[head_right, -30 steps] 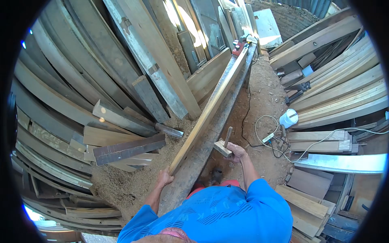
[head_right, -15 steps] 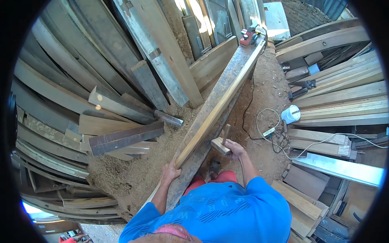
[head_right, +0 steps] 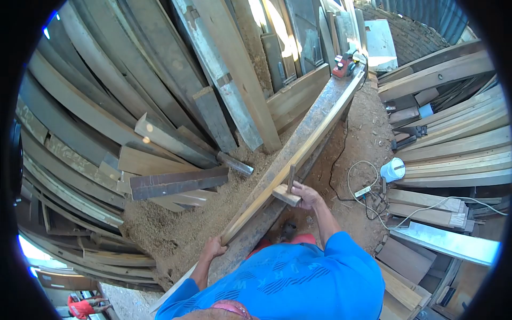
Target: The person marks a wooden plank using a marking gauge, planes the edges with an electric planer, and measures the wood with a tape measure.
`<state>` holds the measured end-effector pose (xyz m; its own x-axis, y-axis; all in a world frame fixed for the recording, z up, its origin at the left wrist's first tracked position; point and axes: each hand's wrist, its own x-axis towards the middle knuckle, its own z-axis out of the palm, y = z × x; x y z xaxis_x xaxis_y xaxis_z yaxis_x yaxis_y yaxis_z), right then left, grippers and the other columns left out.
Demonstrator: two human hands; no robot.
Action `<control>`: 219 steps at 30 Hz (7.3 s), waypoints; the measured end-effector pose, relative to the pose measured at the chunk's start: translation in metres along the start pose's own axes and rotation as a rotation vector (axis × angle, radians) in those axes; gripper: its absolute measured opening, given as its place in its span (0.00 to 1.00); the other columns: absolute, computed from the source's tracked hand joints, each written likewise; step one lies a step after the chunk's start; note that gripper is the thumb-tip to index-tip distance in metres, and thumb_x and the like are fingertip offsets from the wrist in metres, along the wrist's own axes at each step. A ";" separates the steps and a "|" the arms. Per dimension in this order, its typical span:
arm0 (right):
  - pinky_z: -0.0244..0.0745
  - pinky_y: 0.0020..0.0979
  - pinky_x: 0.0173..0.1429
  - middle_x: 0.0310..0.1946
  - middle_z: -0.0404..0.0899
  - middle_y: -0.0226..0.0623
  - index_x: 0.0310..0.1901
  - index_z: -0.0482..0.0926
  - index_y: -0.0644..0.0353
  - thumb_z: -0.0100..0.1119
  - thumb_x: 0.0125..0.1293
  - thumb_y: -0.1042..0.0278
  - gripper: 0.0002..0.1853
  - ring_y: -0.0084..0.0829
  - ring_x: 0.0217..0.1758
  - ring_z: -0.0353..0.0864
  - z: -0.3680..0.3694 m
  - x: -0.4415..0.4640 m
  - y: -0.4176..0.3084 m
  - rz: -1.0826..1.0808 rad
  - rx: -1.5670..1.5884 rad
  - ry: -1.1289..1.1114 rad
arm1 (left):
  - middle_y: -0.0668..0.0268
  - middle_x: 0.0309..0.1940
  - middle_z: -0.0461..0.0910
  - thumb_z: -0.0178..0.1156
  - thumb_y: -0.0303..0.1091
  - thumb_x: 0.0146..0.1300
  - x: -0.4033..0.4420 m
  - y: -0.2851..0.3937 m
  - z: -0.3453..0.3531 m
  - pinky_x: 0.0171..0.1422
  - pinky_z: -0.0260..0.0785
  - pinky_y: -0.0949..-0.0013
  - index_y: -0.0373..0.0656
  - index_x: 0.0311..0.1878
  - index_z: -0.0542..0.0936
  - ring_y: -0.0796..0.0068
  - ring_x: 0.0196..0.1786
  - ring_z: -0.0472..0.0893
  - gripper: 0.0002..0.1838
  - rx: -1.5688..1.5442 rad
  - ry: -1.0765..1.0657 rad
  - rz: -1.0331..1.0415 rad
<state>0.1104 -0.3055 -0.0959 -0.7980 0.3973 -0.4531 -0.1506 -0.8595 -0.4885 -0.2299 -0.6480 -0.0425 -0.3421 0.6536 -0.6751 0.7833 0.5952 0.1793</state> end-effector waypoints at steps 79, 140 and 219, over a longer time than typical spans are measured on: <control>0.82 0.53 0.57 0.51 0.84 0.43 0.57 0.79 0.55 0.60 0.77 0.54 0.16 0.45 0.52 0.85 -0.230 -0.148 -0.127 0.189 -0.029 0.582 | 0.46 0.48 0.83 0.72 0.48 0.57 0.152 0.277 -0.004 0.55 0.76 0.41 0.43 0.57 0.73 0.40 0.54 0.83 0.30 -0.224 0.426 0.132; 0.76 0.28 0.53 0.43 0.83 0.30 0.50 0.84 0.60 0.67 0.67 0.65 0.13 0.22 0.45 0.80 -0.486 0.040 -0.989 -0.305 -0.972 0.317 | 0.47 0.49 0.85 0.76 0.45 0.49 0.510 0.876 -0.198 0.63 0.70 0.41 0.41 0.53 0.76 0.43 0.55 0.82 0.32 -0.079 0.374 -0.192; 0.78 0.53 0.57 0.49 0.77 0.62 0.64 0.80 0.52 0.64 0.66 0.49 0.28 0.60 0.52 0.81 -0.151 -0.033 -0.865 -0.557 -1.541 -2.272 | 0.59 0.52 0.80 0.55 0.82 0.59 0.373 1.296 -0.244 0.60 0.80 0.55 0.39 0.65 0.72 0.62 0.51 0.84 0.52 -2.584 2.071 0.403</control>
<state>0.3552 0.4735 0.2292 -0.1198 -0.9842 0.1301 -0.8709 0.0413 -0.4897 0.5314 0.4815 0.1131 -0.8697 -0.4145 -0.2681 0.3021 -0.8764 0.3752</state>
